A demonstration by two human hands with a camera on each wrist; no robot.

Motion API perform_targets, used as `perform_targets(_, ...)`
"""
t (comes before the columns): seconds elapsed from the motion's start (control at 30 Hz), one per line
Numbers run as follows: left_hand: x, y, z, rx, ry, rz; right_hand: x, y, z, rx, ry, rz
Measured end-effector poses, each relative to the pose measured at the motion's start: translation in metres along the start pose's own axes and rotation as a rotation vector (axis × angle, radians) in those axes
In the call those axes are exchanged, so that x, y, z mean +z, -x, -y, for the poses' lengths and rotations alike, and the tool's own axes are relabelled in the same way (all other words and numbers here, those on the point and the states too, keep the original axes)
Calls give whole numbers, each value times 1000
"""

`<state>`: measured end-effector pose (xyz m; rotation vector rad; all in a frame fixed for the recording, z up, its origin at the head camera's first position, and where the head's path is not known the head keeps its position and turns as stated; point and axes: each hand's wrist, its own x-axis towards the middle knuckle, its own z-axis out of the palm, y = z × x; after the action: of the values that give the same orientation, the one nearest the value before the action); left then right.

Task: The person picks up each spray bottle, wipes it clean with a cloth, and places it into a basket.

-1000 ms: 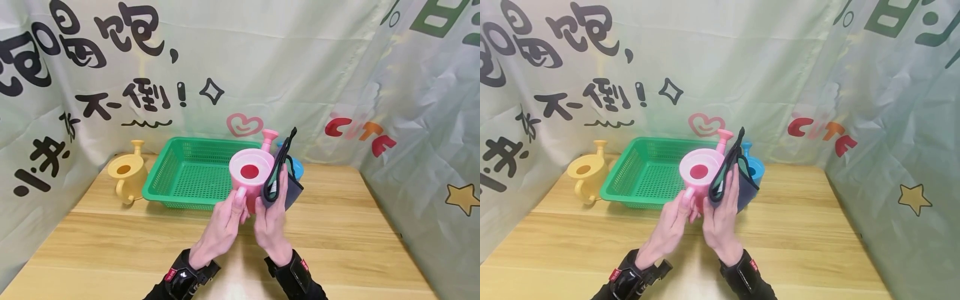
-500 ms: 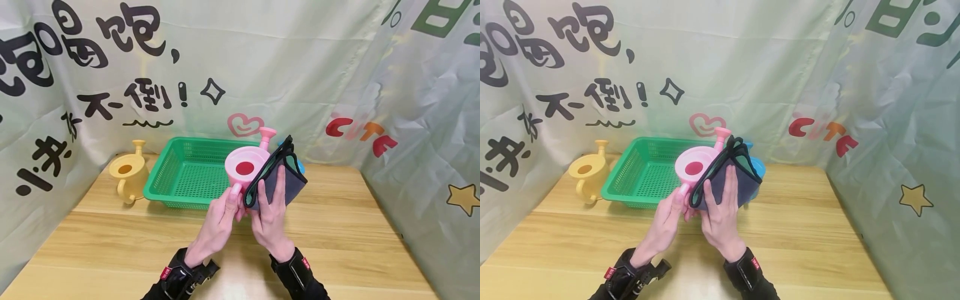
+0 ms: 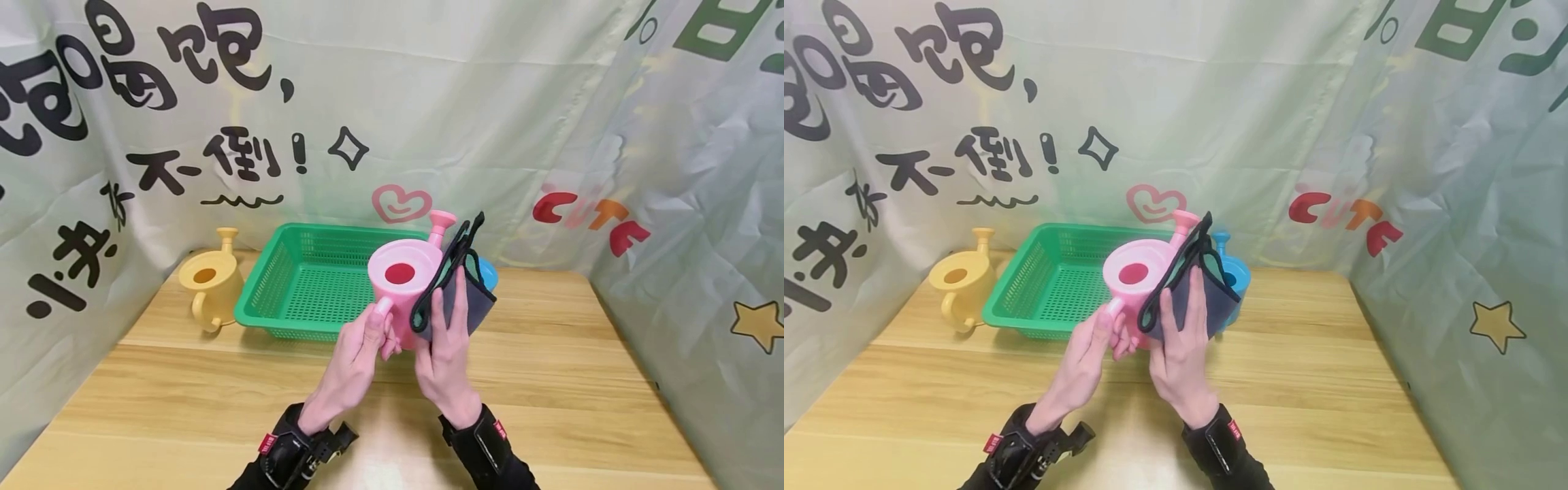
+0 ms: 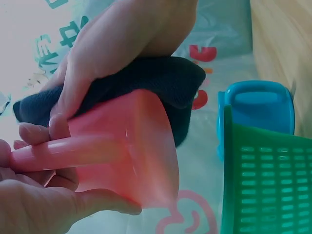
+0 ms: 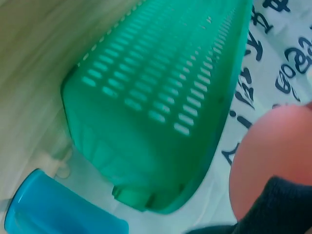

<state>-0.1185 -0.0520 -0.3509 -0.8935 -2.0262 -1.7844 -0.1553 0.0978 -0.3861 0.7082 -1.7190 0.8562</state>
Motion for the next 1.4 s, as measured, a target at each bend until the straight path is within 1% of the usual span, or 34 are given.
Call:
perform_targets(0.07,0,0,0,4,-16,-13,4,3,3,-29,62,-22)
perform_targets(0.13,0,0,-1,-3,-27,-23,7,6,5,-58,95,-48)
perform_targets(0.27,1,1,-1,-8,-37,-30,11,7,5,-76,99,-89)
perform_targets(0.33,1,1,-1,-2,-37,-23,11,6,4,-71,77,-95)
perform_targets(0.4,1,1,-2,-1,-37,-13,8,3,2,-39,18,-79)
perform_targets(0.47,1,0,-2,1,-36,-3,4,0,0,2,-73,-48)
perform_targets(0.63,0,1,-3,-22,-18,17,-11,-7,-5,174,-348,61)
perform_targets(0.7,-1,2,-4,-29,-9,23,-15,-8,-5,239,-412,92)
perform_targets(0.77,-1,1,-4,-26,-8,24,-16,-8,-4,267,-438,103)
perform_targets(0.83,-1,1,-4,-20,-16,20,-15,-7,-3,233,-399,91)
perform_targets(0.9,-1,1,-4,-10,-27,13,-10,-5,-1,165,-310,67)
perform_targets(1.0,0,2,-4,0,-46,1,-2,-1,3,59,-140,9)
perform_targets(1.07,0,2,-3,7,-59,-5,4,3,6,9,-44,-29)
perform_targets(1.13,2,2,-4,8,-72,-16,10,6,10,-23,16,-62)
perform_targets(1.23,3,2,-4,13,-83,-25,15,9,12,-55,59,-101)
perform_targets(1.33,3,2,-4,21,-88,-26,17,9,12,-56,43,-113)
perform_targets(1.4,3,2,-4,26,-94,-20,16,8,11,-37,12,-103)
